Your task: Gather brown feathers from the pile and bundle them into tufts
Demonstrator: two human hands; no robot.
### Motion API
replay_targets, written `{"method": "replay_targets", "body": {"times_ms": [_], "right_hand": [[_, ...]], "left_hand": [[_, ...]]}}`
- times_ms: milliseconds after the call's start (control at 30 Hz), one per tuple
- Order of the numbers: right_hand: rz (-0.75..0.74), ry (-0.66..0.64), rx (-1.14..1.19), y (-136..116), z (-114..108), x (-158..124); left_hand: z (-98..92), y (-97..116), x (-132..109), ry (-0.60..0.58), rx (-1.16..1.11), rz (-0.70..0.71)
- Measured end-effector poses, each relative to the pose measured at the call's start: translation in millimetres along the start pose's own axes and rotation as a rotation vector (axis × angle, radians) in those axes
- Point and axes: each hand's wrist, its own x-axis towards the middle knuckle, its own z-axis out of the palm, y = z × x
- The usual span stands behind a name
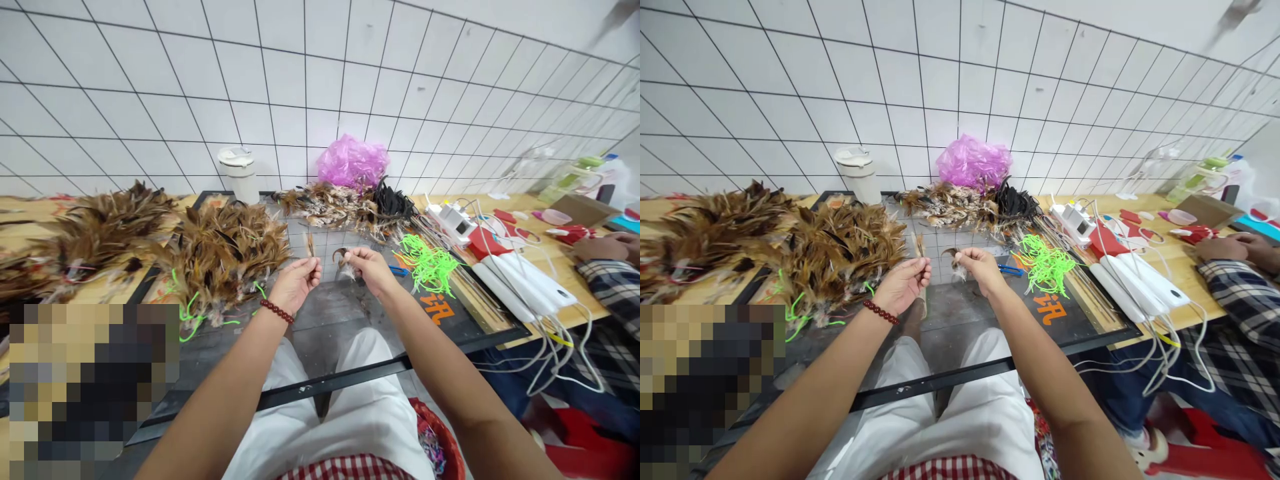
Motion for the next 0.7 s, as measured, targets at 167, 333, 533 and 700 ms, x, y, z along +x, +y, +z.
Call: {"method": "replay_targets", "body": {"times_ms": [167,333,533,700], "right_hand": [[0.088,-0.067,0.169,-0.9,-2.2,1.9],[0.044,0.031,-0.137,-4.4,-9.7,3.2],[-0.255,0.033,-0.325,-1.1,-3.6,-2.5],[-0.344,-0.190,-0.280,3.3,14.0,-8.6]], "left_hand": [[2.9,-2.9,-1.3,0.002,0.088,0.020],[6.7,-5.4,-2.8,0.028,0.172,0.056],[7.9,-7.8,-2.7,0.036,0.228,0.083],[10.3,-16.4,-3.3,0.027,0.518,0.124]]}}
